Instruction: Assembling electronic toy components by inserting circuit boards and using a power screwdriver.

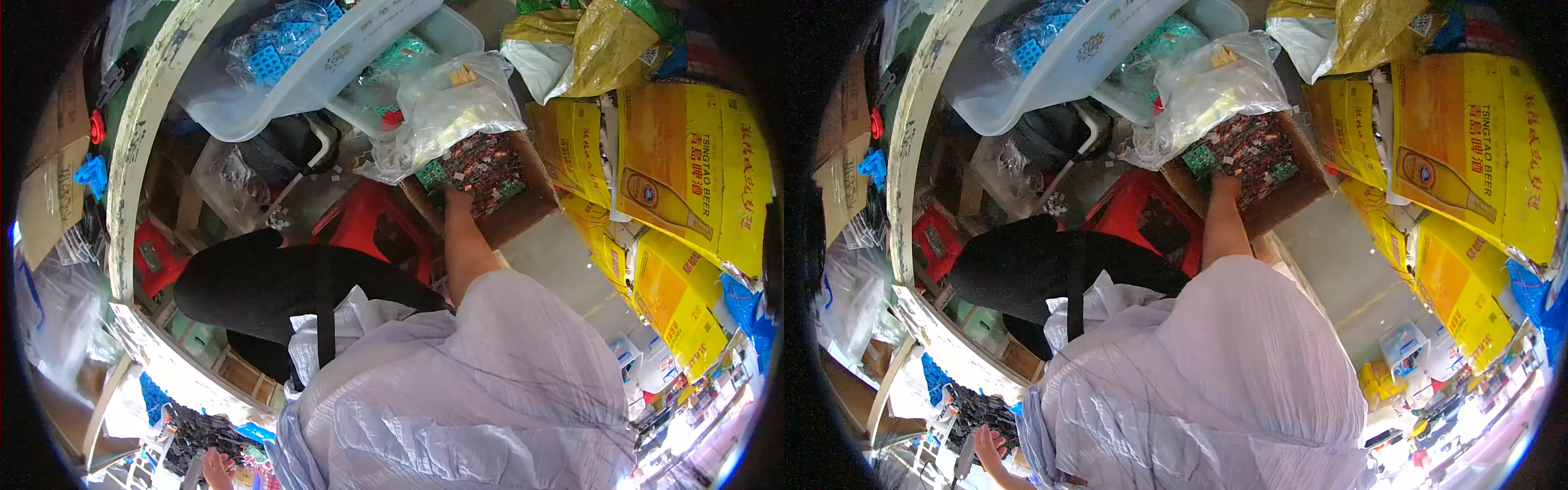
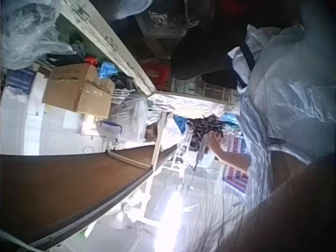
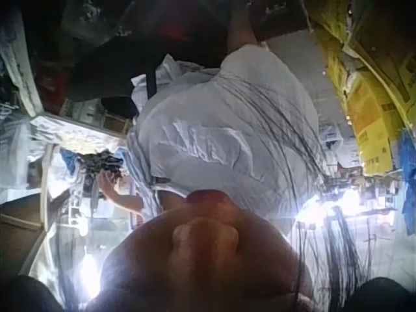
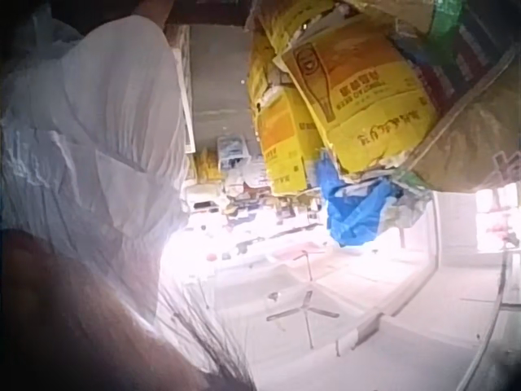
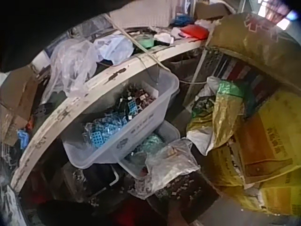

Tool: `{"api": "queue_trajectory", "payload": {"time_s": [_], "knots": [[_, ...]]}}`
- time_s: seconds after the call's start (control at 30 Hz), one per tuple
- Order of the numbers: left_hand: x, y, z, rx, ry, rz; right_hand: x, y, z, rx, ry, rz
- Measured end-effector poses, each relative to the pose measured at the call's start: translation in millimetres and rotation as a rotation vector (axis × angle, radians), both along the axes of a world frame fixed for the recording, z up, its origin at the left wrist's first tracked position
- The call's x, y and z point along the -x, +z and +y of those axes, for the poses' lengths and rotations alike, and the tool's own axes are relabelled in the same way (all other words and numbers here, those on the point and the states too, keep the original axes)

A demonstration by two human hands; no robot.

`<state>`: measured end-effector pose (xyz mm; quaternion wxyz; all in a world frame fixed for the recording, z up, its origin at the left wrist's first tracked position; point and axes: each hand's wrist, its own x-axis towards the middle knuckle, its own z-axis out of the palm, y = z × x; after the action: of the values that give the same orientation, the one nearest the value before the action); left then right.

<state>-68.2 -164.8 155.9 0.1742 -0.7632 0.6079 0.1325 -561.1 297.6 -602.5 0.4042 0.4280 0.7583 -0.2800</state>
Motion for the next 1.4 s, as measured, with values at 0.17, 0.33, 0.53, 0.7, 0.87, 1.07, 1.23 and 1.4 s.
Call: {"api": "queue_trajectory", "payload": {"time_s": [0.17,0.33,0.53,0.7,0.87,1.07,1.23,1.4], "knots": [[-11,1,12,-0.008,0.011,0.014,21,104,-52,-0.176,-0.088,0.109],[27,-8,6,-0.025,-0.011,0.013,-5,26,1,0.218,-0.162,0.442],[85,-6,29,-0.077,-0.167,0.148,26,146,51,0.784,-0.685,0.085],[277,-26,99,-0.154,-0.711,0.411,68,235,96,0.875,-0.331,-0.162],[425,-153,153,-0.939,-0.616,0.837,92,302,85,1.208,-0.088,-0.167],[472,-236,198,-1.107,-0.379,0.972,105,427,-30,1.264,0.357,0.048],[447,-218,168,-0.175,-0.945,0.965,77,468,-115,1.002,0.716,0.819],[408,-184,137,-0.174,-0.528,1.074,78,497,-185,1.124,0.866,0.824]]}}
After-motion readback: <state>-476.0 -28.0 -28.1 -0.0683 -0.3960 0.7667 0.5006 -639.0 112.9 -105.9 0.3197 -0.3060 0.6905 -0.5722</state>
